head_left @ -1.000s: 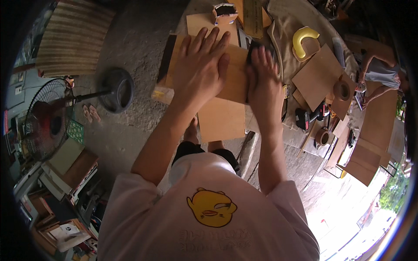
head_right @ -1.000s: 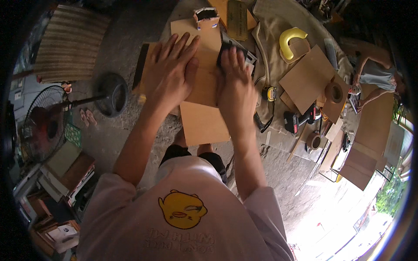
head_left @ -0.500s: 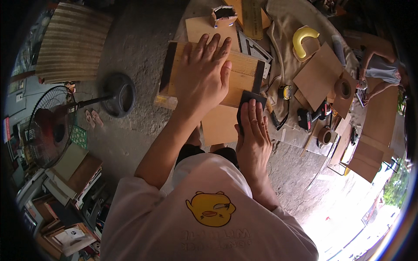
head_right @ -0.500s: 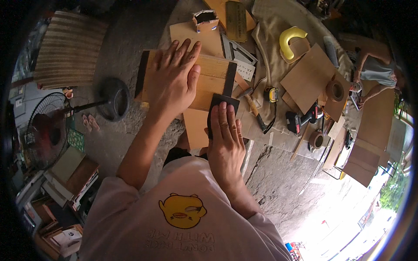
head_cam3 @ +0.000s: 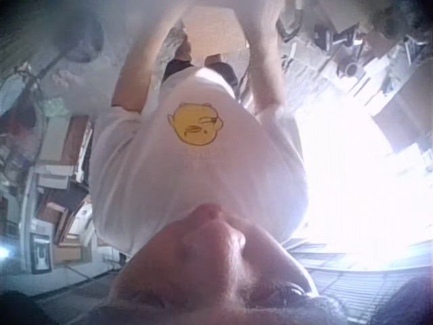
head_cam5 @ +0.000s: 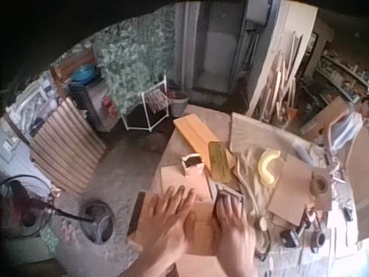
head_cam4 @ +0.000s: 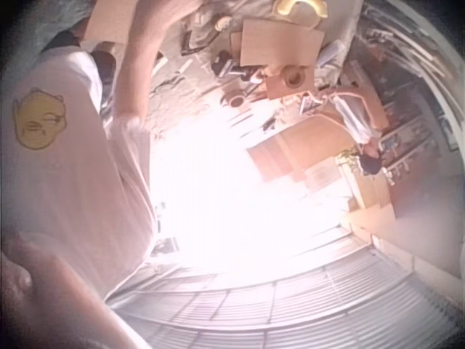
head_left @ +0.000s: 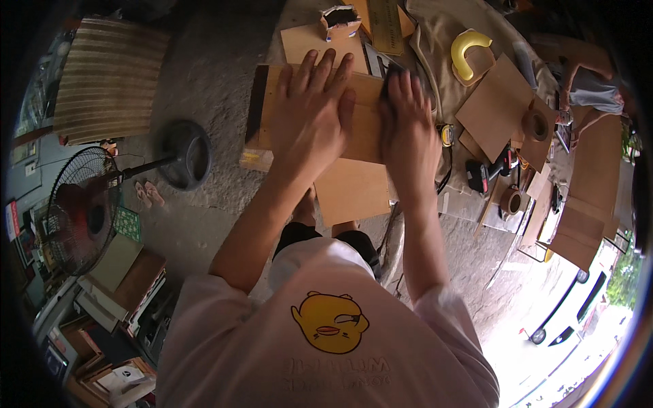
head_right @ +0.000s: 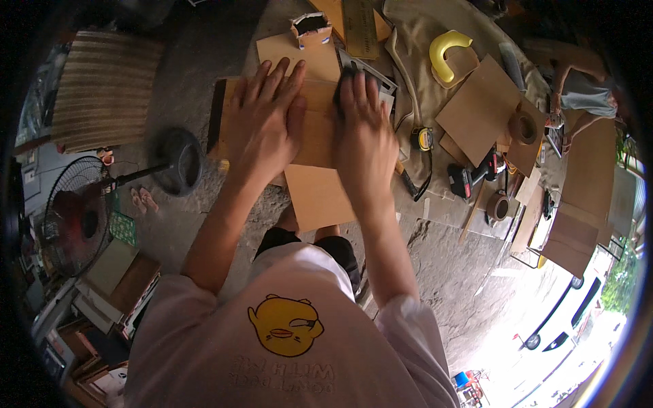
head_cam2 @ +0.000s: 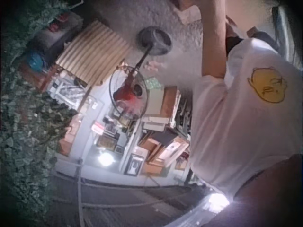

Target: The person assembles a small wooden box by hammering nails into its corners and edges. They then sand the box's surfaces with a sanding block to smooth the wood.

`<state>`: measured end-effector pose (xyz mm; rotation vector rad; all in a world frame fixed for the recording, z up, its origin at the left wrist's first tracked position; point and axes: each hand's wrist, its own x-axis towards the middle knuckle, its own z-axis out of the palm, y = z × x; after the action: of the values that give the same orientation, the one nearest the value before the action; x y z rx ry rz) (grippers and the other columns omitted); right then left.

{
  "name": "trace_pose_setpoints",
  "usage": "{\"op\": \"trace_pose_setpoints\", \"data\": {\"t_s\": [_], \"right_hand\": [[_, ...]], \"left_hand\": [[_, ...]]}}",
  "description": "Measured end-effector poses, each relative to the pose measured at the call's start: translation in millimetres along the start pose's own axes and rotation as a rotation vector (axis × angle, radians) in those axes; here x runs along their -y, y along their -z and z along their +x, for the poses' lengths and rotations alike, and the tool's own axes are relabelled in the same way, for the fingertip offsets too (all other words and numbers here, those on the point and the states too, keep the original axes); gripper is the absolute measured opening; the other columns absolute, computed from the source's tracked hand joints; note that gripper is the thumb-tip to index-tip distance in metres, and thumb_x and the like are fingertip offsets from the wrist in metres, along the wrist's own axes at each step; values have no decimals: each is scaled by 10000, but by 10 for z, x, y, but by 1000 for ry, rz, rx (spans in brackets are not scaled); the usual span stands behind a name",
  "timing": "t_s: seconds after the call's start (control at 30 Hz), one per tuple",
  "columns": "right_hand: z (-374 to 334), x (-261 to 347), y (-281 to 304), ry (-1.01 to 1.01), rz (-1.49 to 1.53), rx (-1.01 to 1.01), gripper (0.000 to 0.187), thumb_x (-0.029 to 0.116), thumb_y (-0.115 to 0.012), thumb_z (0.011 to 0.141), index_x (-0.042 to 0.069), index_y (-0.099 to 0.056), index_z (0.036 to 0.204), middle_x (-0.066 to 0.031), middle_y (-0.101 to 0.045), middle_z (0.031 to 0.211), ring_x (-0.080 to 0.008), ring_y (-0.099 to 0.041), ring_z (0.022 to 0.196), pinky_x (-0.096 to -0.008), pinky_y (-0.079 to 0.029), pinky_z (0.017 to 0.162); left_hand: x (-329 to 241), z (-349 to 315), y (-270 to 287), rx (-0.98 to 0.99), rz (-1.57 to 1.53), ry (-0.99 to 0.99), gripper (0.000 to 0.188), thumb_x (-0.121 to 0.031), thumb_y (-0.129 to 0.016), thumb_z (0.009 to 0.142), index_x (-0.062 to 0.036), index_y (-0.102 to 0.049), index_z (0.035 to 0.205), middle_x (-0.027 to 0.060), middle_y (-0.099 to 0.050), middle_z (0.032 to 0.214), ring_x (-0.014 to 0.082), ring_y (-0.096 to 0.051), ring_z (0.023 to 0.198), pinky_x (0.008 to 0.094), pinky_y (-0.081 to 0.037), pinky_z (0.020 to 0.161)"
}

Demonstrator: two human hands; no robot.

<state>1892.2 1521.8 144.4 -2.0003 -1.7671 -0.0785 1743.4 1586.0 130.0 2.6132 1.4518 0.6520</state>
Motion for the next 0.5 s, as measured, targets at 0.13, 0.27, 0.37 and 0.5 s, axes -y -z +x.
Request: {"op": "trace_pose_setpoints", "data": {"t_s": [0.13, 0.27, 0.37, 0.5], "right_hand": [[-437, 126, 87, -46, 62, 79, 452, 102, -619, 995, 23, -591, 1439, -187, -596, 1480, -366, -556, 1388, -511, -450, 1147], [-762, 268, 244, -91, 22, 180, 472, 113, -623, 995, 29, -584, 1458, -182, -578, 1504, -361, -545, 1406, -507, -433, 1164], [7, 46, -19, -79, 78, 52, 482, 96, -629, 979, 27, -585, 1453, -180, -568, 1512, -359, -506, 1439, -512, -433, 1163], [-528, 214, 90, -79, 92, 94, 447, 97, -623, 988, 29, -612, 1430, -175, -585, 1496, -353, -544, 1406, -503, -443, 1156]], "left_hand": [[89, 24, 5, 14, 18, -10, 479, -301, -509, 1059, -131, -546, 1505, 121, -573, 1499, 314, -462, 1453, 529, -316, 1219], [37, -26, 15, 13, 10, -7, 489, -296, -518, 1051, -136, -540, 1512, 127, -570, 1503, 321, -467, 1448, 533, -306, 1223], [29, 23, -2, 31, 0, -14, 493, -307, -510, 1055, -142, -535, 1519, 128, -565, 1511, 324, -469, 1448, 538, -304, 1224], [112, 2, 1, 39, 35, -16, 503, -313, -503, 1058, -146, -519, 1532, 134, -561, 1514, 329, -468, 1449, 543, -301, 1224]]}}
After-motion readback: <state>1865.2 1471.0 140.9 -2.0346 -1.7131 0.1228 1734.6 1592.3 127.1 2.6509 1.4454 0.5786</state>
